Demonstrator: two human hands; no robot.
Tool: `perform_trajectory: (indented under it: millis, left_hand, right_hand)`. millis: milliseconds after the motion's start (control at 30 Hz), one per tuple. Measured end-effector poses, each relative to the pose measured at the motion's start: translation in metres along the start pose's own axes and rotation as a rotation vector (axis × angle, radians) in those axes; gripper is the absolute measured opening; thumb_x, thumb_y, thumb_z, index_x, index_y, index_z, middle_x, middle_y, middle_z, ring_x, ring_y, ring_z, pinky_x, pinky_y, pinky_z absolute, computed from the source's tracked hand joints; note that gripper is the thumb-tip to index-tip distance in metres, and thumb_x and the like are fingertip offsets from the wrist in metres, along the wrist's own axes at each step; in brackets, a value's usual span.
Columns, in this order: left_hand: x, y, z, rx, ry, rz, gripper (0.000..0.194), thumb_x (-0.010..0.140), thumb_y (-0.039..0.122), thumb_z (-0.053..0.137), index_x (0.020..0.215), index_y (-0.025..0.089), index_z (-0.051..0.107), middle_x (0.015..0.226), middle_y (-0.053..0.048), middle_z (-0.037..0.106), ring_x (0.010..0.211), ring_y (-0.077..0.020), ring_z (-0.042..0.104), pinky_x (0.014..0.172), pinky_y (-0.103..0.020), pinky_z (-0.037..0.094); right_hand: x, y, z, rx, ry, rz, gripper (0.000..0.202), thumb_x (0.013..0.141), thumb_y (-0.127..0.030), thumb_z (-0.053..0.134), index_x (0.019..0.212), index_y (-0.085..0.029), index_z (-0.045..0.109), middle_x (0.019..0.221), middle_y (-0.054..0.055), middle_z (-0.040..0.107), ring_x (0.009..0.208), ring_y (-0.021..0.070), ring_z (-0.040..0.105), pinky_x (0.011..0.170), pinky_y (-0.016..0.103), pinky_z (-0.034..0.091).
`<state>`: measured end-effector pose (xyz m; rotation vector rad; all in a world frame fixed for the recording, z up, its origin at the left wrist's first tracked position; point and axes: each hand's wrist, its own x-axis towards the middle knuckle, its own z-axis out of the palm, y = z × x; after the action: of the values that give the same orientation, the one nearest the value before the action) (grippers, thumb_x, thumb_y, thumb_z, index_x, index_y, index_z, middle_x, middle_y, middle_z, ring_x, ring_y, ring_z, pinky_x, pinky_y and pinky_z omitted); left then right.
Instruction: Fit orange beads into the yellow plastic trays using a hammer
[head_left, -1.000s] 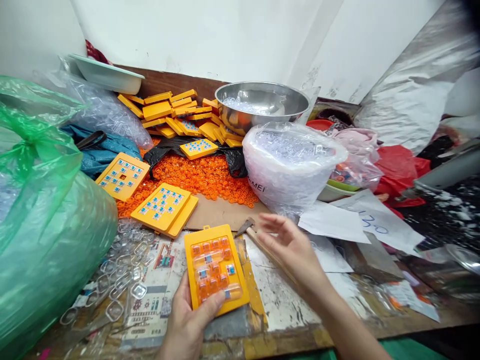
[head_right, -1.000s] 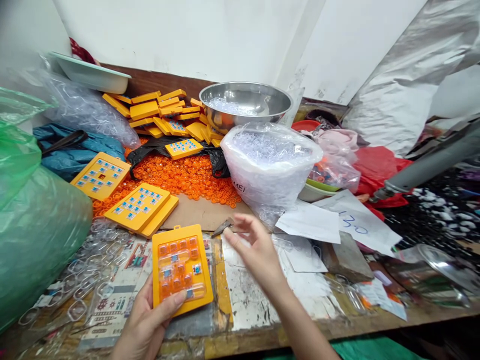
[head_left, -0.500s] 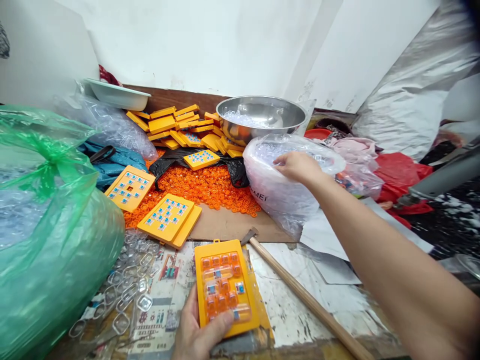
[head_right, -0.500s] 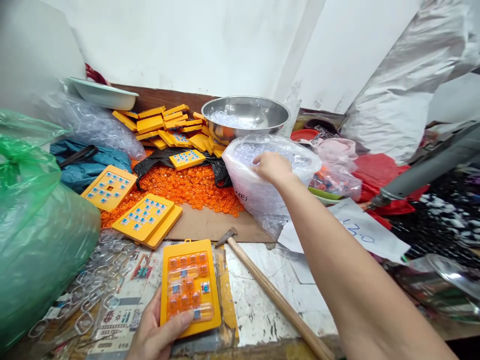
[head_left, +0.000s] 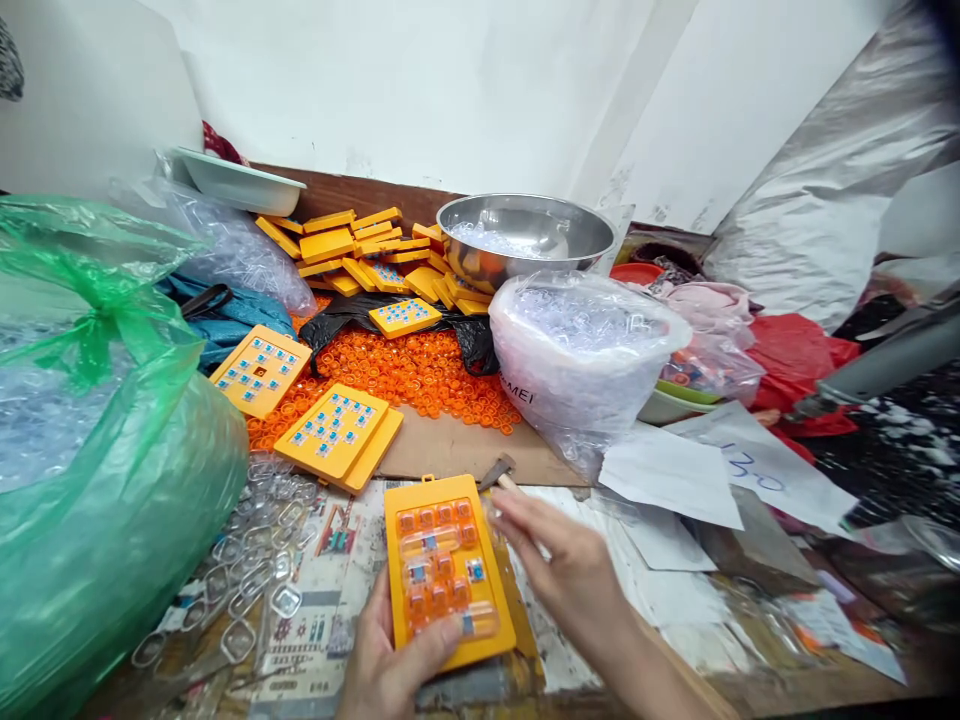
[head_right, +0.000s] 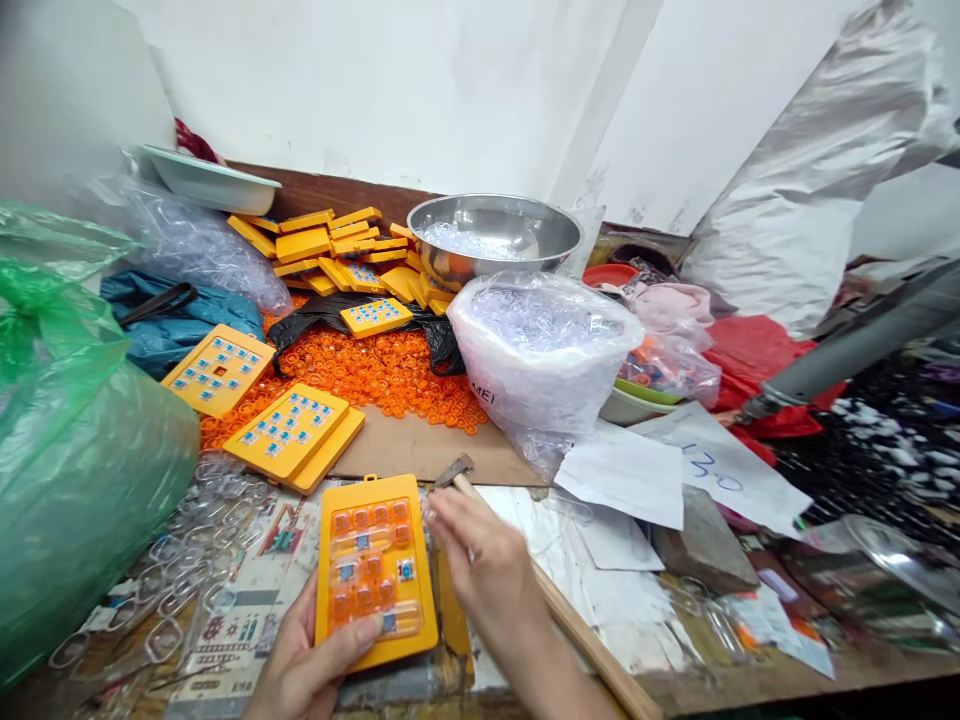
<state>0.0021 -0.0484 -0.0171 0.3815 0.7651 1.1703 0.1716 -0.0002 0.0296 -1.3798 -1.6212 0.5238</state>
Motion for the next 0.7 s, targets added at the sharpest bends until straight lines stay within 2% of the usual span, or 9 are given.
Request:
perform_trajectory:
  millis: [67, 133, 233, 333, 467, 600, 700]
  left_hand:
    - [-0.001, 0.001, 0.001, 0.006, 0.024, 0.012, 0.054, 0.062, 0.023, 0.083, 0.108, 0.013, 0.056, 0.104, -0.015, 0.074, 0.098, -0.0333, 0.069, 0.083, -0.039, 0.057]
    - [-0.003, 0.000, 0.001, 0.037, 0.032, 0.030, 0.056, 0.062, 0.025, 0.083, 0.109, 0.013, 0.055, 0.103, -0.015, 0.075, 0.095, -0.0319, 0.070, 0.083, -0.040, 0.057]
    - [-0.005, -0.004, -0.001, 0.123, 0.030, 0.058, 0.061, 0.061, 0.029, 0.085, 0.111, 0.013, 0.054, 0.101, -0.016, 0.075, 0.090, -0.0309, 0.071, 0.082, -0.040, 0.057]
    - [-0.005, -0.008, -0.004, 0.210, 0.070, 0.071, 0.063, 0.059, 0.032, 0.086, 0.111, 0.014, 0.054, 0.101, -0.015, 0.075, 0.088, -0.0297, 0.072, 0.080, -0.038, 0.058]
    - [-0.007, -0.006, -0.001, 0.275, 0.071, 0.092, 0.058, 0.060, 0.033, 0.084, 0.108, 0.014, 0.057, 0.101, -0.014, 0.076, 0.089, -0.0293, 0.072, 0.079, -0.035, 0.058]
    - [-0.010, -0.002, 0.004, 0.399, 0.134, 0.118, 0.055, 0.059, 0.031, 0.084, 0.105, 0.015, 0.059, 0.099, -0.014, 0.076, 0.086, -0.0280, 0.073, 0.075, -0.030, 0.058]
    - [-0.011, -0.001, 0.003, 0.403, 0.151, 0.131, 0.054, 0.059, 0.030, 0.084, 0.104, 0.016, 0.058, 0.099, -0.013, 0.076, 0.085, -0.0276, 0.073, 0.075, -0.030, 0.058]
  right_hand:
    - [-0.034, 0.011, 0.015, 0.123, -0.038, 0.167, 0.031, 0.081, -0.038, 0.062, 0.104, -0.023, 0.076, 0.109, 0.009, 0.072, 0.102, 0.0291, 0.068, 0.094, 0.045, 0.052]
    - [-0.053, 0.019, 0.023, 0.270, -0.056, 0.328, 0.039, 0.083, -0.048, 0.062, 0.109, -0.022, 0.074, 0.111, 0.011, 0.071, 0.108, 0.0304, 0.065, 0.095, 0.046, 0.051]
    - [-0.062, 0.025, 0.025, 0.499, -0.024, 0.516, 0.045, 0.079, -0.058, 0.066, 0.105, -0.022, 0.075, 0.102, 0.011, 0.074, 0.097, 0.0292, 0.070, 0.084, 0.042, 0.057]
    - [-0.065, 0.024, 0.022, 0.663, 0.054, 0.618, 0.040, 0.069, -0.050, 0.080, 0.100, -0.026, 0.074, 0.093, 0.007, 0.076, 0.085, 0.0235, 0.072, 0.075, 0.035, 0.059]
    - [-0.071, 0.009, 0.024, 0.668, 0.202, 0.547, 0.023, 0.066, -0.040, 0.084, 0.087, -0.033, 0.076, 0.087, -0.001, 0.070, 0.082, 0.0152, 0.065, 0.077, 0.025, 0.054]
    - [-0.074, -0.011, 0.034, 0.551, 0.221, 0.389, 0.011, 0.068, -0.033, 0.079, 0.079, -0.032, 0.079, 0.082, 0.003, 0.063, 0.080, 0.0199, 0.059, 0.069, 0.028, 0.049]
    - [-0.073, -0.014, 0.039, 0.478, 0.246, 0.341, 0.013, 0.069, -0.024, 0.076, 0.079, -0.032, 0.079, 0.085, 0.003, 0.057, 0.086, 0.0210, 0.054, 0.078, 0.029, 0.044]
